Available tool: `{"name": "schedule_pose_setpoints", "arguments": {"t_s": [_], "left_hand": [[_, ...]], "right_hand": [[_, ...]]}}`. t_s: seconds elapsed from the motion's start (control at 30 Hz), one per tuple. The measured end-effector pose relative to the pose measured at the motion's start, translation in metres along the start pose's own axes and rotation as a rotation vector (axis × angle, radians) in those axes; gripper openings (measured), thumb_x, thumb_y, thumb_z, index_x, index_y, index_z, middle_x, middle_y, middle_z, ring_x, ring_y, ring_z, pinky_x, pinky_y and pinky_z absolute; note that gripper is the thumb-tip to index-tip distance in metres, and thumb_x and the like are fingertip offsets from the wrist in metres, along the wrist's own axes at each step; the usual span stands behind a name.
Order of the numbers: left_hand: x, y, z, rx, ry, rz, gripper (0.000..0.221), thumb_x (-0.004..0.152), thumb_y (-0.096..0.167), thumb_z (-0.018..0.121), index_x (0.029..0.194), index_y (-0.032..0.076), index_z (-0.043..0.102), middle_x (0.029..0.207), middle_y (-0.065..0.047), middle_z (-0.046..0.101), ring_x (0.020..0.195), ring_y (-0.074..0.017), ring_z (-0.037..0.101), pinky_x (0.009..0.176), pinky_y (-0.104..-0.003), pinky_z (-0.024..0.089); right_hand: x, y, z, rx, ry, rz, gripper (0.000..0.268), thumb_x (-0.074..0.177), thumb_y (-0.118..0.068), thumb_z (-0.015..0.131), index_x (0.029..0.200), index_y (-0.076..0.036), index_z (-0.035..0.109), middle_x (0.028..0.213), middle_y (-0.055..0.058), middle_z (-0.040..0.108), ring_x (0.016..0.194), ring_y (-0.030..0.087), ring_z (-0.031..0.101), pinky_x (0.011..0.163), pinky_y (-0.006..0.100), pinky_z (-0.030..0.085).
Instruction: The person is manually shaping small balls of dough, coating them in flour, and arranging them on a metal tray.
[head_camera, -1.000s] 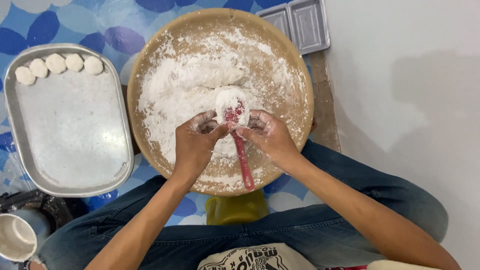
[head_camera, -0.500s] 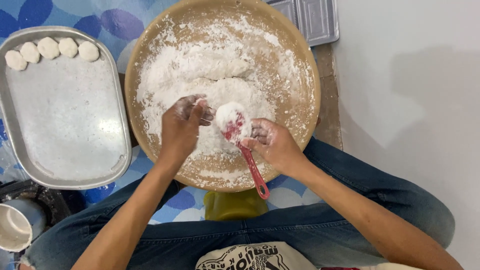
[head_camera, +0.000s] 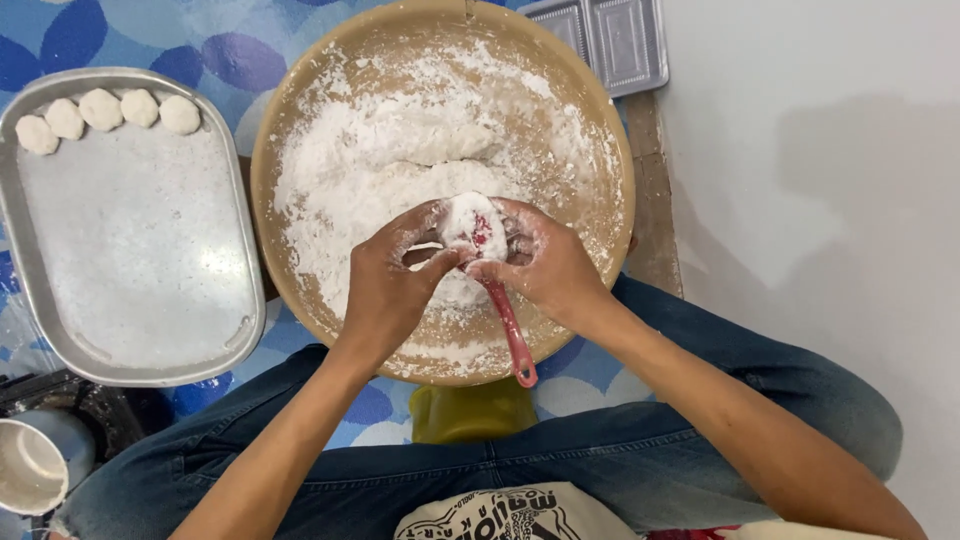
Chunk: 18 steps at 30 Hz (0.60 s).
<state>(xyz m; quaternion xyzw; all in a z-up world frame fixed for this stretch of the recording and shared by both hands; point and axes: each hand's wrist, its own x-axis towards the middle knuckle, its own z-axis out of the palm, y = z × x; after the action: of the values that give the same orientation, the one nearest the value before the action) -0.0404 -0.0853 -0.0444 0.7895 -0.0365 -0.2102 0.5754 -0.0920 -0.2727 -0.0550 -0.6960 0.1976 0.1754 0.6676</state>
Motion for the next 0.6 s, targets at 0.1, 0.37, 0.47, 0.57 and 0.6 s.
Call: {"name": "schedule_pose_setpoints", "arguments": {"t_s": [0.1, 0.37, 0.47, 0.57, 0.6], "left_hand": [[-0.002, -0.007, 0.002, 0.035, 0.032, 0.078, 0.044, 0.08, -0.001, 0.083, 0.121, -0.005, 0.069, 0.122, -0.026, 0.068, 0.098, -0.0363, 0.074, 0.083, -0.038, 0.064], [-0.004, -0.011, 0.0, 0.131, 0.103, 0.14, 0.037, 0.085, 0.007, 0.08, 0.117, -0.01, 0.07, 0.116, -0.031, 0.069, 0.09, -0.0414, 0.074, 0.077, -0.041, 0.063], [-0.005, -0.007, 0.002, 0.16, 0.103, 0.168, 0.036, 0.086, 0.003, 0.077, 0.118, -0.012, 0.069, 0.113, -0.035, 0.068, 0.089, -0.0451, 0.074, 0.075, -0.044, 0.063], [-0.006, 0.012, 0.0, 0.317, 0.073, 0.309, 0.029, 0.09, -0.001, 0.072, 0.116, -0.015, 0.068, 0.11, -0.039, 0.067, 0.087, -0.0498, 0.072, 0.071, -0.048, 0.063], [-0.005, 0.009, 0.001, 0.317, 0.072, 0.31, 0.029, 0.09, -0.001, 0.072, 0.116, -0.015, 0.068, 0.11, -0.039, 0.067, 0.087, -0.0498, 0.072, 0.071, -0.048, 0.063]], "right_hand": [[0.0, -0.008, 0.002, -0.149, -0.029, 0.019, 0.073, 0.083, -0.022, 0.083, 0.144, -0.003, 0.049, 0.128, 0.022, 0.067, 0.116, 0.031, 0.069, 0.101, 0.041, 0.057], [-0.001, -0.007, 0.002, -0.18, -0.045, -0.003, 0.052, 0.1, -0.026, 0.062, 0.146, -0.003, 0.051, 0.108, 0.021, 0.073, 0.086, 0.022, 0.069, 0.087, 0.042, 0.056], [0.005, -0.001, -0.003, -0.189, -0.027, 0.033, 0.045, 0.106, -0.03, 0.052, 0.14, -0.002, 0.057, 0.065, 0.006, 0.057, 0.051, 0.01, 0.048, 0.05, 0.025, 0.044], [0.006, 0.009, -0.004, -0.096, -0.018, -0.065, 0.039, 0.104, -0.018, 0.056, 0.138, -0.001, 0.059, 0.124, 0.021, 0.07, 0.115, 0.028, 0.067, 0.098, 0.043, 0.053], [0.008, 0.007, -0.003, -0.096, -0.017, -0.066, 0.039, 0.104, -0.018, 0.056, 0.138, -0.001, 0.059, 0.124, 0.021, 0.07, 0.115, 0.028, 0.067, 0.098, 0.043, 0.053]]}}
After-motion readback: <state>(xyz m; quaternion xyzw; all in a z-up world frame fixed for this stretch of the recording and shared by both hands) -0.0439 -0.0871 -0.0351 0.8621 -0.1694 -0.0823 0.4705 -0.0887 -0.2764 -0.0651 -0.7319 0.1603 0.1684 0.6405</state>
